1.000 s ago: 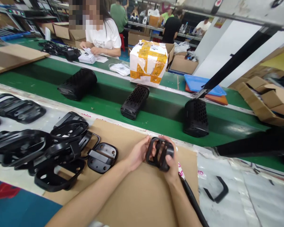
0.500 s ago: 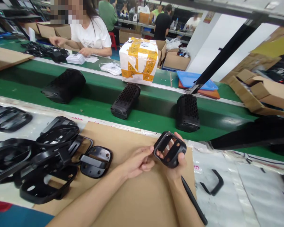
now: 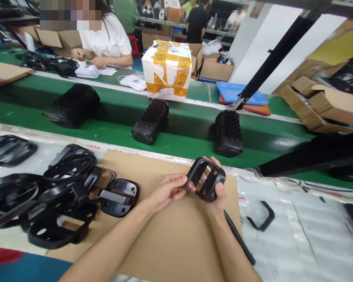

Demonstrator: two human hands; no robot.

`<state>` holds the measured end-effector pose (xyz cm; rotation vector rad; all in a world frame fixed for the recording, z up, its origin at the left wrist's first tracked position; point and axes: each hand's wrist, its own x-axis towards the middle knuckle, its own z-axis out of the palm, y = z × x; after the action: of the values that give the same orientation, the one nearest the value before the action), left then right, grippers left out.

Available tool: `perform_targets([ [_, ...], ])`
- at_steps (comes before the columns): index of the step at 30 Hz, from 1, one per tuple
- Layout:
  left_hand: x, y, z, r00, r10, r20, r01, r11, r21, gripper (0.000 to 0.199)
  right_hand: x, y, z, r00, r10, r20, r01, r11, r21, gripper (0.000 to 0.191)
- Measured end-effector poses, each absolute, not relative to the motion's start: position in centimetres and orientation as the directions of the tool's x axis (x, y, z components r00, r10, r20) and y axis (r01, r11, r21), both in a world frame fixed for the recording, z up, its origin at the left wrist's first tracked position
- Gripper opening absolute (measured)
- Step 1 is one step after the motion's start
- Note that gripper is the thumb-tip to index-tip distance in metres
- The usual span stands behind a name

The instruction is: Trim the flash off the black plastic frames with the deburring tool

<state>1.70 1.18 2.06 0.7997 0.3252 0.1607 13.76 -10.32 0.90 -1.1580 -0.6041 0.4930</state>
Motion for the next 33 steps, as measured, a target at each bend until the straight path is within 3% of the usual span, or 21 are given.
perform_targets([
  [4, 1.9, 1.7, 1.9, 0.881, 0.434, -0.188, -0.07, 0.514, 0.855, 0.048, 14.0, -10.7, 0.6, 0.647, 0.655, 0.391, 0.259, 0.293, -0.92, 0.077],
  [8, 2.1, 2.2, 2.5, 0.844, 0.48, -0.239, -0.133, 0.619, 0.774, 0.051, 13.9, -10.8, 0.6, 0.41, 0.756, 0.511, 0.562, 0.232, -0.794, 0.078],
  [12, 2.1, 2.5, 3.2, 0.835, 0.385, -0.393, -0.047, 0.762, 0.646, 0.052, 13.7, -10.5, 0.8, 0.327, 0.803, 0.497, 0.609, 0.223, -0.761, 0.079],
  [17, 2.2, 2.3, 2.5, 0.792, 0.481, -0.376, -0.088, 0.699, 0.71, 0.052, 13.0, -10.2, 0.9, 0.336, 0.813, 0.475, 0.572, 0.224, -0.789, 0.081],
  [22, 1.9, 2.4, 2.0, 0.657, 0.726, -0.202, -0.154, 0.391, 0.907, 0.049, 13.8, -10.5, 2.6, 0.319, 0.856, 0.406, 0.583, 0.16, -0.796, 0.076],
  [24, 1.7, 2.5, 2.2, 0.604, 0.787, -0.128, -0.135, 0.259, 0.956, 0.049, 15.0, -11.3, 4.2, 0.427, 0.816, 0.389, 0.589, 0.075, -0.805, 0.054],
  [27, 1.7, 2.7, 2.6, 0.573, 0.818, -0.05, -0.109, 0.136, 0.985, 0.049, 17.2, -13.7, 6.3, 0.642, 0.73, 0.232, 0.561, -0.242, -0.791, 0.026],
  [30, 1.8, 2.7, 2.5, 0.617, 0.786, -0.033, -0.101, 0.12, 0.988, 0.05, 18.5, -16.4, 6.5, 0.707, 0.706, -0.035, 0.532, -0.564, -0.631, 0.033],
  [33, 2.0, 2.5, 2.0, 0.684, 0.728, -0.037, -0.094, 0.139, 0.986, 0.051, 18.5, -18.3, 4.9, 0.673, 0.714, -0.193, 0.569, -0.667, -0.481, 0.037],
])
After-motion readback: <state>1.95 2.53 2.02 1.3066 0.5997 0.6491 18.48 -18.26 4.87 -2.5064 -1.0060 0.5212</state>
